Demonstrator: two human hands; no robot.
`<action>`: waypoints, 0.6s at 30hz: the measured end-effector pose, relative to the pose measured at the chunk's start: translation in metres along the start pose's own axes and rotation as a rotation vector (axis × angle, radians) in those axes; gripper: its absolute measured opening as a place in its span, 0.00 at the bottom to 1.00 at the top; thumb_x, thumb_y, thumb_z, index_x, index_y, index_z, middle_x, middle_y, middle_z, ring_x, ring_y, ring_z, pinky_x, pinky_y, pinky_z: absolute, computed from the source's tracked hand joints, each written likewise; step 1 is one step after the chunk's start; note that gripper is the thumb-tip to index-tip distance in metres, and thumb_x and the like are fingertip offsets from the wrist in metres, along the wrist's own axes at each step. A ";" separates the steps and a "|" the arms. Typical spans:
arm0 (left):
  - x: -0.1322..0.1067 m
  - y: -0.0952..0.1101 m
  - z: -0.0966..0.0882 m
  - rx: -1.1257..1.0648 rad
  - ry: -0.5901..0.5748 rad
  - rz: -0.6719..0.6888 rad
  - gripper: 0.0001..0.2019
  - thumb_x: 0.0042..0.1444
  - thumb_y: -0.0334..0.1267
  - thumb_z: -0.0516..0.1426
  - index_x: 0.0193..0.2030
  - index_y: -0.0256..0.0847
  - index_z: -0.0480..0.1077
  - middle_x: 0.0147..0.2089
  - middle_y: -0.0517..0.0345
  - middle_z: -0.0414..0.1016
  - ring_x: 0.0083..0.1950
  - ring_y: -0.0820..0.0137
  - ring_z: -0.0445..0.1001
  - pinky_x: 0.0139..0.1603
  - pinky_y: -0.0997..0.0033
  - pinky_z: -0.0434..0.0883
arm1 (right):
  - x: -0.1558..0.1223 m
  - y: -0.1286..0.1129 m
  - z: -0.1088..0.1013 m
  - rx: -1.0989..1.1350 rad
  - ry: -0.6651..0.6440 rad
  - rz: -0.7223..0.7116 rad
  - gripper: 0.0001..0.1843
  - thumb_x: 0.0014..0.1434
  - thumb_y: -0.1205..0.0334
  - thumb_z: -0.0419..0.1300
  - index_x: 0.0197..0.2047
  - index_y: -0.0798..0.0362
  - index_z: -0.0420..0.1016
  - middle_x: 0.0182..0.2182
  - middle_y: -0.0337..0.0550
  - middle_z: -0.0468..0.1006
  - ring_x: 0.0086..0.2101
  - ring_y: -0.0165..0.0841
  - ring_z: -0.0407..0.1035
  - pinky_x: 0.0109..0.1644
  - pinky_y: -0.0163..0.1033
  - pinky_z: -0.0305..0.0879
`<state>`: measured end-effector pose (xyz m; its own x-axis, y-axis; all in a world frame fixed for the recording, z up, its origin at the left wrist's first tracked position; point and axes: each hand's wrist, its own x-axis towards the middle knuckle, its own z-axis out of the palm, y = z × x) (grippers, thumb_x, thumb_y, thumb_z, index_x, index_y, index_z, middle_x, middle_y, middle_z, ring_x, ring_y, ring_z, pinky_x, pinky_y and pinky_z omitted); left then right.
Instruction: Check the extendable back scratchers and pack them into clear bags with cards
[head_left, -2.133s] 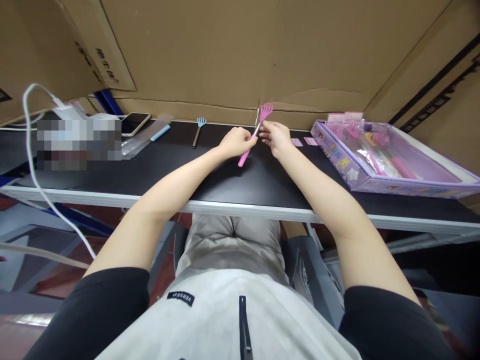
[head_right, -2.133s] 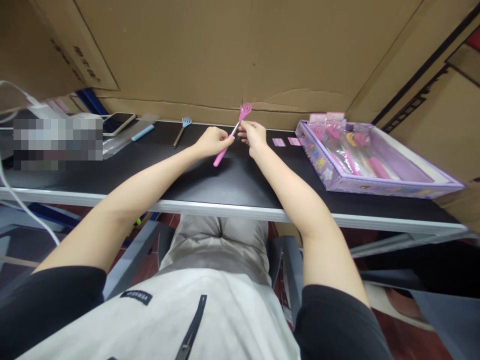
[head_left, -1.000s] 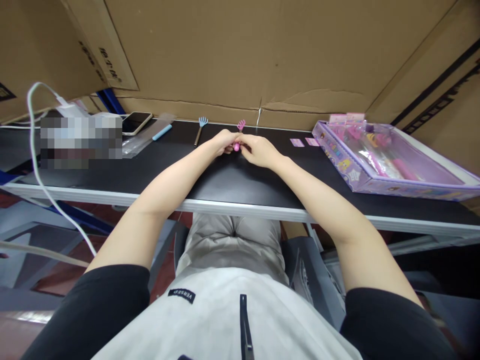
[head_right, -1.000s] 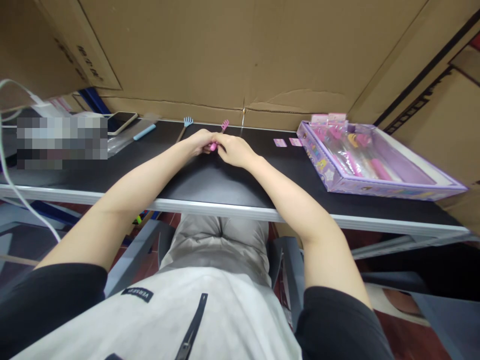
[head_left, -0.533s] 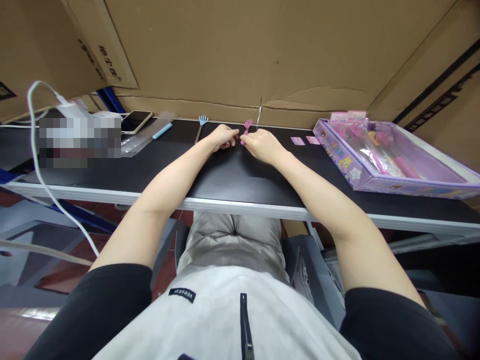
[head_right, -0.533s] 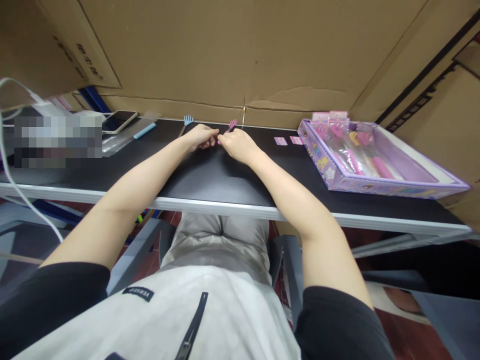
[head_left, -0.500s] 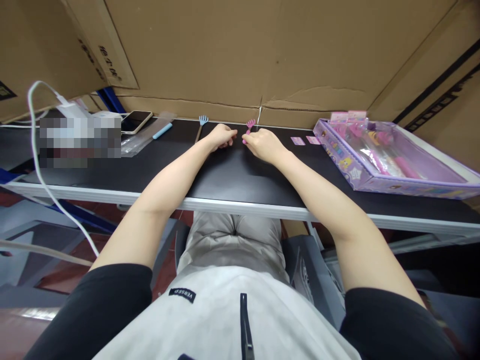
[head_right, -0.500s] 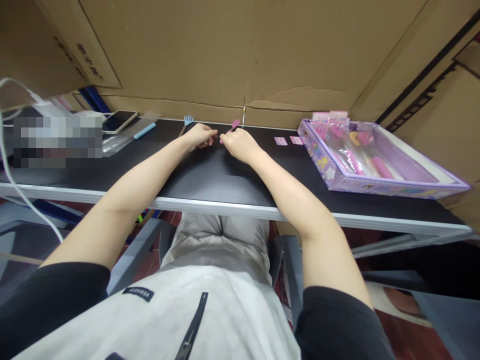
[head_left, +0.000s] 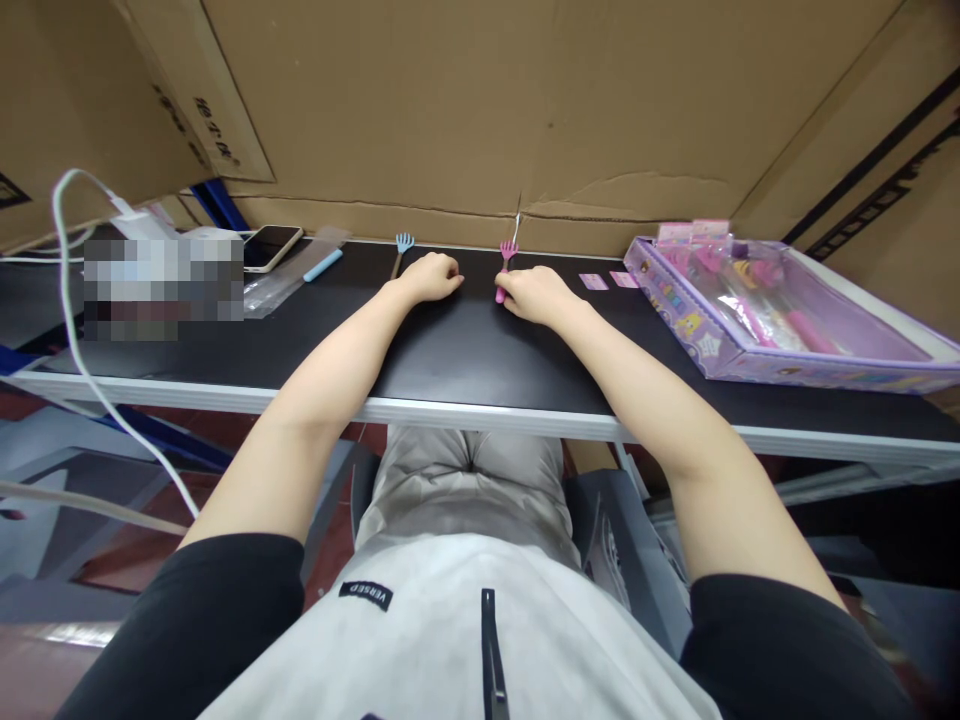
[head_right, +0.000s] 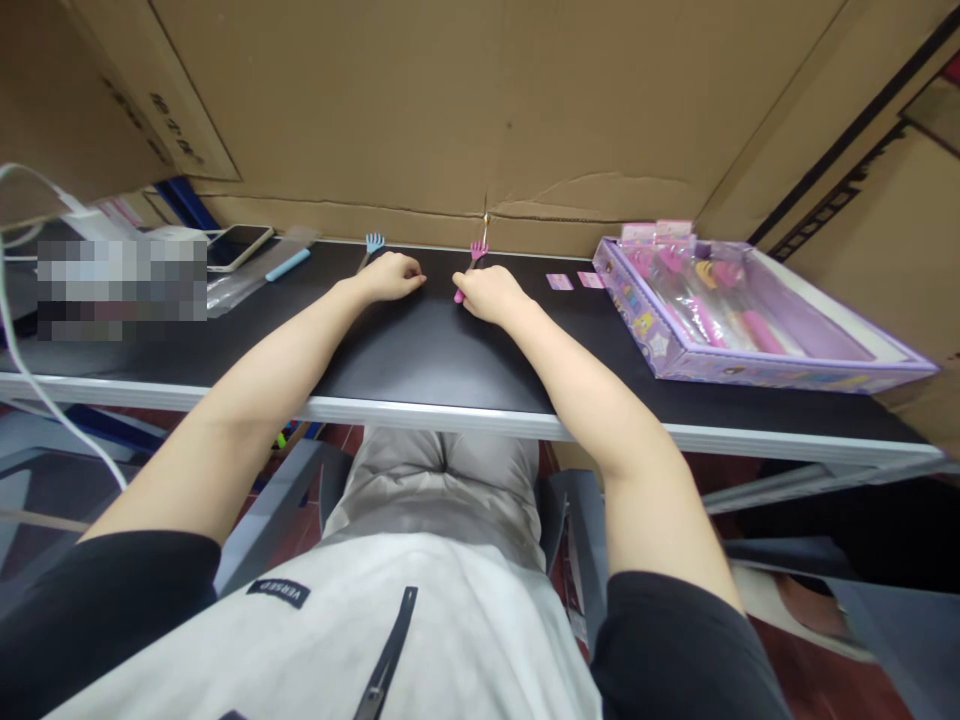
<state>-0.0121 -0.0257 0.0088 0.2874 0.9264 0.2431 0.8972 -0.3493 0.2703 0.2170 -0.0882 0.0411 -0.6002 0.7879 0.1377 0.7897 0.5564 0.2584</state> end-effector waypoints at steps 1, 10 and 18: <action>0.000 0.000 0.000 -0.004 -0.002 0.002 0.10 0.63 0.40 0.60 0.42 0.42 0.84 0.45 0.44 0.87 0.52 0.55 0.83 0.58 0.62 0.76 | 0.000 0.002 0.000 0.014 -0.009 0.002 0.16 0.72 0.71 0.58 0.56 0.55 0.85 0.55 0.58 0.88 0.50 0.46 0.83 0.47 0.43 0.65; -0.003 0.002 -0.004 0.016 -0.038 -0.001 0.14 0.65 0.40 0.58 0.47 0.39 0.85 0.48 0.42 0.87 0.54 0.54 0.84 0.60 0.60 0.76 | 0.002 0.029 0.016 0.109 -0.035 0.191 0.25 0.70 0.70 0.59 0.67 0.59 0.83 0.63 0.66 0.83 0.61 0.57 0.80 0.61 0.53 0.73; -0.005 0.004 -0.006 0.047 -0.054 0.011 0.15 0.64 0.40 0.58 0.50 0.40 0.85 0.47 0.45 0.87 0.53 0.54 0.83 0.57 0.63 0.76 | 0.008 0.041 0.035 0.189 -0.066 0.169 0.26 0.70 0.70 0.58 0.67 0.59 0.85 0.64 0.64 0.82 0.61 0.55 0.80 0.66 0.51 0.74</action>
<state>-0.0120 -0.0324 0.0139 0.3138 0.9293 0.1948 0.9084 -0.3535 0.2234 0.2490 -0.0502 0.0197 -0.4531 0.8858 0.0998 0.8914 0.4501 0.0527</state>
